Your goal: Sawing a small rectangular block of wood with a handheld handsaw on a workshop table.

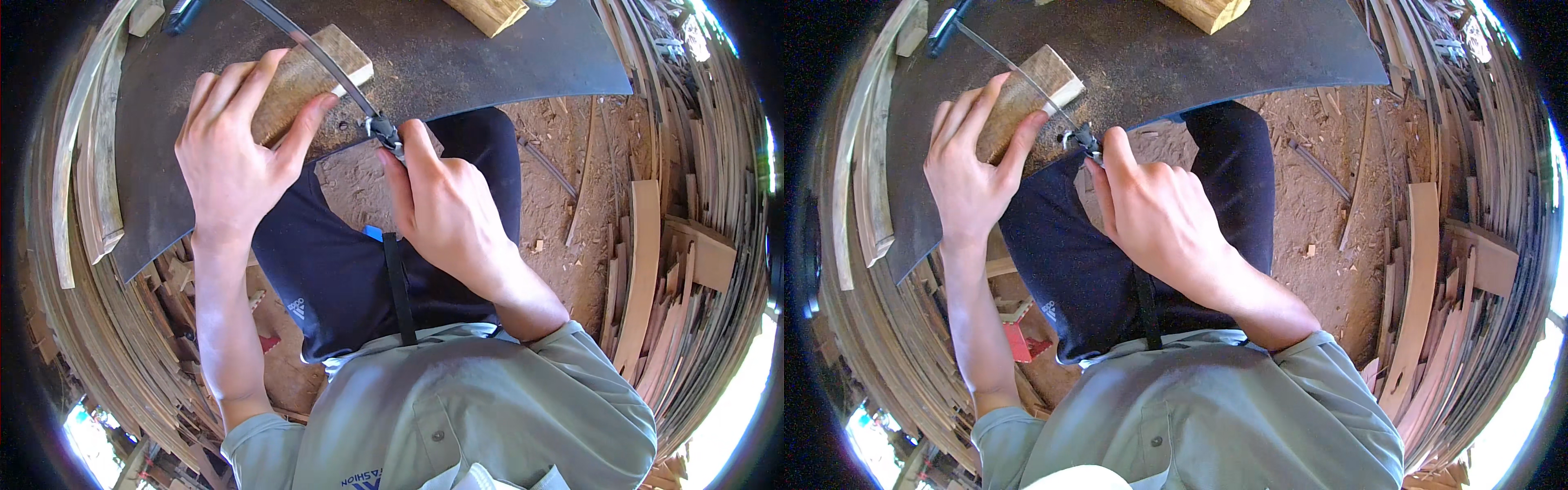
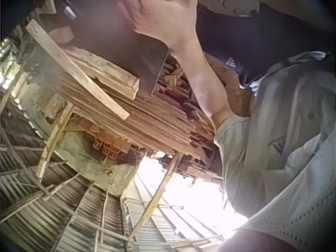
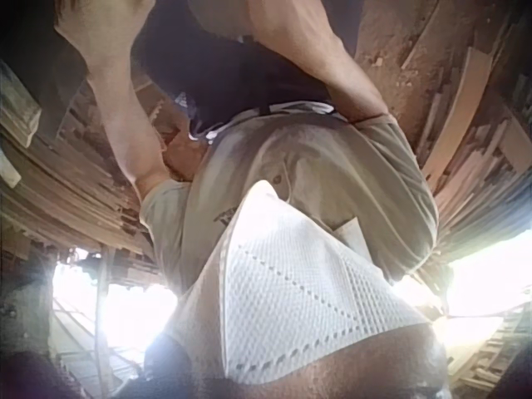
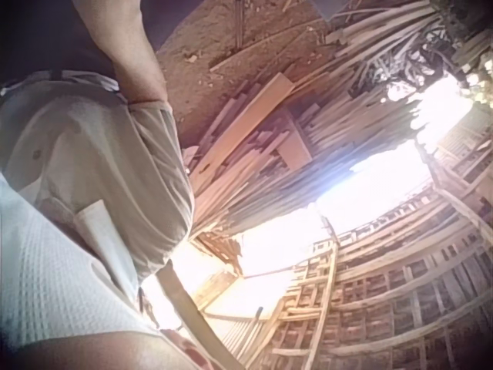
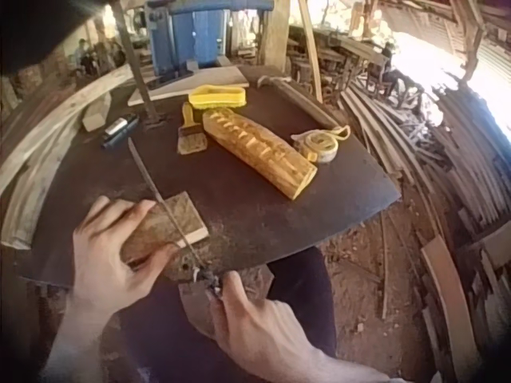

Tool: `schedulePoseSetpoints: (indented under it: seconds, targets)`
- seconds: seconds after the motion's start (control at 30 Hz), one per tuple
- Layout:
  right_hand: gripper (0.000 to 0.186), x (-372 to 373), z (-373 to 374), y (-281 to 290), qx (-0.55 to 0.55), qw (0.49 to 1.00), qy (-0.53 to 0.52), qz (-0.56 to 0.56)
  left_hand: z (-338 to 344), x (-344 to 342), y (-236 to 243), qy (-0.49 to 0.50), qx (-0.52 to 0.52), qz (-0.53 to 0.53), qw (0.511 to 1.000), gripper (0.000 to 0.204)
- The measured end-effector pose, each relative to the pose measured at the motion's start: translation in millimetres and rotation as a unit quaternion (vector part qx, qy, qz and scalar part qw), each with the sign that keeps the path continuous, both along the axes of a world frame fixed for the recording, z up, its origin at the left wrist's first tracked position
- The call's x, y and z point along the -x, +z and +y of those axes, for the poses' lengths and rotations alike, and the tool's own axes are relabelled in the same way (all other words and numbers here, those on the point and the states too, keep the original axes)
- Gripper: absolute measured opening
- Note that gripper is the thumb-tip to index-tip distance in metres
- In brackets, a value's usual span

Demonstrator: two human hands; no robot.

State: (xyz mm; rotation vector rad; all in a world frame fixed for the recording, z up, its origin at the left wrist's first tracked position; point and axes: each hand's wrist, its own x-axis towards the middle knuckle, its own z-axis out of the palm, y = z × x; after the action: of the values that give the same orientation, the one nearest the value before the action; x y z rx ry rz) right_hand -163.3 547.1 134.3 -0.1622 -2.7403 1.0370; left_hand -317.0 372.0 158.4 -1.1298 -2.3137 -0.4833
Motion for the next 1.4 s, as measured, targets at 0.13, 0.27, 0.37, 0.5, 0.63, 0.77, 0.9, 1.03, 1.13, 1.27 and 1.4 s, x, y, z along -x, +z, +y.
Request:
schedulePoseSetpoints:
  seconds: [0.13, 0.27, 0.37, 0.5, 0.63, 0.77, 0.9, 1.03, 1.13, 1.27, 1.4]
  targets:
    - [0.023, -6, 3, -2, 0.018, 1.000, 0.004, -0.014, 0, 0, 2, 0.010, 0.024, 0.003, 1.000, 0.052]
    - [0.025, -15, 8, -5, 0.017, 0.999, 0.005, -0.031, 1, 0, 3, 0.011, 0.015, -0.001, 1.000, 0.051]
    - [0.025, -13, 8, -4, 0.023, 0.999, 0.012, -0.031, 1, -5, 7, 0.030, 0.032, -0.053, 0.998, 0.051]
    - [0.023, 0, 3, -6, 0.003, 1.000, 0.010, 0.003, -1, -6, 6, 0.029, 0.034, -0.047, 0.998, 0.050]
    - [0.024, -6, 4, -8, -0.003, 1.000, 0.000, 0.011, 0, -6, 6, 0.029, 0.027, -0.046, 0.998, 0.050]
    - [0.024, -12, 3, -4, -0.017, 1.000, -0.011, -0.016, 1, -6, 6, 0.023, 0.030, -0.040, 0.998, 0.051]
    - [0.023, -1, -7, -3, -0.023, 1.000, -0.007, -0.014, -2, -5, 5, 0.018, 0.026, -0.028, 0.999, 0.051]
    - [0.025, -20, -5, -3, -0.033, 0.997, -0.021, -0.061, -1, -5, 4, 0.031, 0.026, -0.035, 0.999, 0.050]
    - [0.024, -26, 1, -11, -0.040, 0.999, -0.021, -0.016, -1, -3, 4, 0.006, 0.026, -0.031, 0.999, 0.050]
    - [0.023, 0, -3, -3, -0.036, 0.999, -0.015, -0.020, 0, -3, 4, 0.008, 0.029, -0.006, 1.000, 0.051]
    - [0.021, -13, -2, -3, -0.013, 0.999, -0.019, -0.043, -2, -4, 5, 0.025, 0.032, -0.033, 0.999, 0.052]
